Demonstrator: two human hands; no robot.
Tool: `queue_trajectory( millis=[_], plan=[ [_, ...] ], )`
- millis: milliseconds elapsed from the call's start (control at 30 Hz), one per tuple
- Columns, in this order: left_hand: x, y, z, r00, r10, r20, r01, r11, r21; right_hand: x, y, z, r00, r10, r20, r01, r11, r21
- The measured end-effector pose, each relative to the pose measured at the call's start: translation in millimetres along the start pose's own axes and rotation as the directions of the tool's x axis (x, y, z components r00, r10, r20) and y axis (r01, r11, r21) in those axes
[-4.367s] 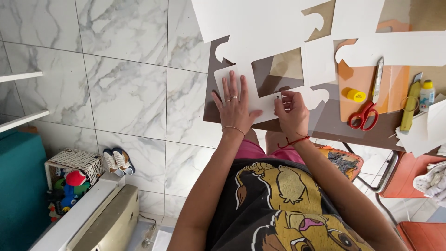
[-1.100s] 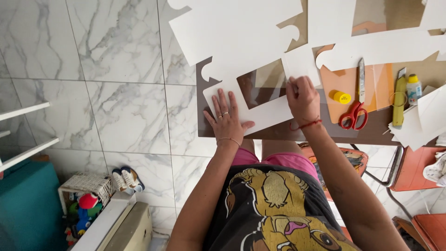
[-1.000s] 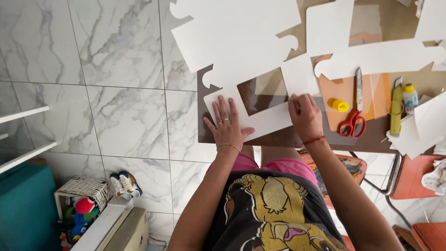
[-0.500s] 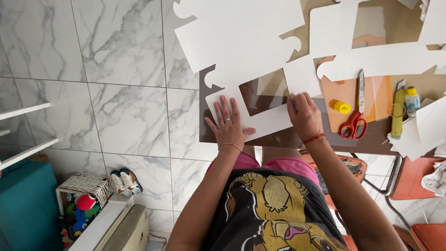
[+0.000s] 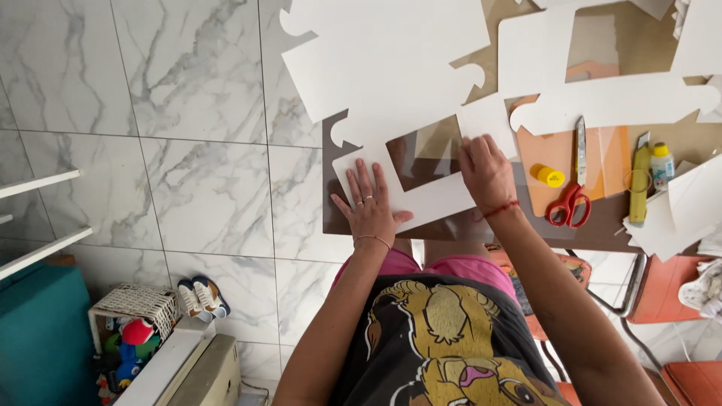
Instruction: Assembling cardboard boxes from flat-packed templates by folding and gluing.
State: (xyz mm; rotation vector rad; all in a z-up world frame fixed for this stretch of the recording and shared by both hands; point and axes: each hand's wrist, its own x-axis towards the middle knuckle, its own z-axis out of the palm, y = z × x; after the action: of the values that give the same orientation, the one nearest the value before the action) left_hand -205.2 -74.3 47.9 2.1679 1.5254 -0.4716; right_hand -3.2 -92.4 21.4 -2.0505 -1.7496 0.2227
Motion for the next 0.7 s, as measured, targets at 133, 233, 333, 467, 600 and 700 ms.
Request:
queue_trajectory(
  millis=[133, 233, 333, 467, 600, 700],
  plan=[
    [1, -1, 1, 1.0, -0.007, 0.0, 0.007, 1.0, 0.009, 36, 2, 12, 1.0, -0.004, -0.019, 0.006, 0.997, 0.078],
    [0, -1, 2, 1.0, -0.011, 0.0, 0.011, 1.0, 0.006, 44, 0, 17, 1.0, -0.017, -0.025, 0.019, 0.997, 0.074],
    [1, 0, -2, 1.0, -0.013, 0.01, 0.013, 1.0, -0.005, 37, -4, 16, 0.994, 0.049, -0.097, -0.037, 0.993, 0.114],
    [1, -1, -4, 0.998, -0.022, 0.058, 0.022, 1.0, 0.002, 35, -29, 23, 0.967, 0.242, -0.085, -0.194, 0.906, 0.377],
    [0, -1, -5, 0.996, -0.025, 0.084, 0.025, 1.0, 0.003, 36, -61, 50, 0.956, 0.292, -0.025, -0.262, 0.89, 0.374],
    [0, -2, -3, 0.999, -0.003, 0.044, 0.004, 1.0, -0.026, 39, -86, 63, 0.987, 0.159, 0.002, -0.148, 0.91, 0.387]
  ],
)
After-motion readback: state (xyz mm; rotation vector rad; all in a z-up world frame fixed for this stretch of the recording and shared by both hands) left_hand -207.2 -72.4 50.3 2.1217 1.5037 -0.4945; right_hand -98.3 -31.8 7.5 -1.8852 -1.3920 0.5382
